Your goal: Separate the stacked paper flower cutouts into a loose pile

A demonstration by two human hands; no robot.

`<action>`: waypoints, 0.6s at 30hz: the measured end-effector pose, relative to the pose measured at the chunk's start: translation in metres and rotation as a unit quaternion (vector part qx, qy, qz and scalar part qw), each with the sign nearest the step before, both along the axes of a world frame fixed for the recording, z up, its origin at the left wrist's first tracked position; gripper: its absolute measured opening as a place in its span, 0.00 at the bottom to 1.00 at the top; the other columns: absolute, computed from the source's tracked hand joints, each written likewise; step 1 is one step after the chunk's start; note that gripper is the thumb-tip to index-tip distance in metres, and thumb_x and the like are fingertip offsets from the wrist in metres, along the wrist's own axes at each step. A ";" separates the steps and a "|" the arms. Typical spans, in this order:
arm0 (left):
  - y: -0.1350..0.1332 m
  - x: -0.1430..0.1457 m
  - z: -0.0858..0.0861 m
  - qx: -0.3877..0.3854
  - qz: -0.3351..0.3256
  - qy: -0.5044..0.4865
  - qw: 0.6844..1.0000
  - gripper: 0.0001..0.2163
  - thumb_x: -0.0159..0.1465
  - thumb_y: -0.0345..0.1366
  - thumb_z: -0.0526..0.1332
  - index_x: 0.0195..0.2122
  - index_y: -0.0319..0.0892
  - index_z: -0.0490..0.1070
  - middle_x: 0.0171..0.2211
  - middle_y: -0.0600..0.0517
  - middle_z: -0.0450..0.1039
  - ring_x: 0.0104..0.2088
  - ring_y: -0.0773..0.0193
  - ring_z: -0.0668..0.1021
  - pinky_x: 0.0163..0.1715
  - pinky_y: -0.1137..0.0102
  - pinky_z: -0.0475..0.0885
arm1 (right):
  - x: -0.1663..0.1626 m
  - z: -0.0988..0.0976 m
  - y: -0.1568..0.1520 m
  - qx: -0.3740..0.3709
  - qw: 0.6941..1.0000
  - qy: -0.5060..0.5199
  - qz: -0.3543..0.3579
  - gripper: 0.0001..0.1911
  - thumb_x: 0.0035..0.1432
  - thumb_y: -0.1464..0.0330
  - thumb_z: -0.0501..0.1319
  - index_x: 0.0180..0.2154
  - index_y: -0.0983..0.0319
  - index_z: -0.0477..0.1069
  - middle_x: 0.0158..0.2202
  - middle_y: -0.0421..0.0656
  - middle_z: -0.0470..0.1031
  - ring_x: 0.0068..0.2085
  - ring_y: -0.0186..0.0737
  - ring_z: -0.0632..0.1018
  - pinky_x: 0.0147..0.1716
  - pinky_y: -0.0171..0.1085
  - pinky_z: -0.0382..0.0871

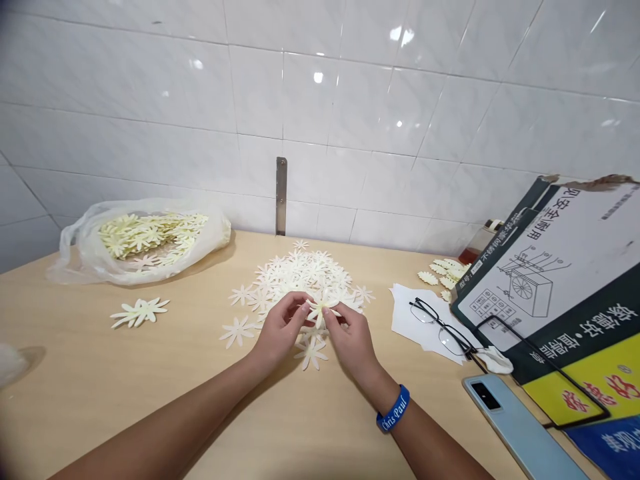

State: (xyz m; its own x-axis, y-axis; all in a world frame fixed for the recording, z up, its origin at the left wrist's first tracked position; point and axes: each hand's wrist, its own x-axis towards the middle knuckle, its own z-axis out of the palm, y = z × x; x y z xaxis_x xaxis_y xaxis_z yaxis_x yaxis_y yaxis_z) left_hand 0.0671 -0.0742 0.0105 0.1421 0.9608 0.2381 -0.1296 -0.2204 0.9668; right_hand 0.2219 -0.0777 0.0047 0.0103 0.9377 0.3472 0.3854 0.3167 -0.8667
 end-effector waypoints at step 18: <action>0.006 0.003 -0.005 -0.080 -0.051 0.071 0.993 0.09 0.55 0.39 0.65 0.28 0.38 0.71 0.24 0.52 0.73 0.26 0.67 0.74 0.28 0.72 0.68 | 0.003 0.005 0.005 -0.037 0.993 0.107 0.019 0.15 0.55 0.57 0.62 0.25 0.60 0.64 0.21 0.36 0.62 0.24 0.34 0.66 0.25 0.34 0.62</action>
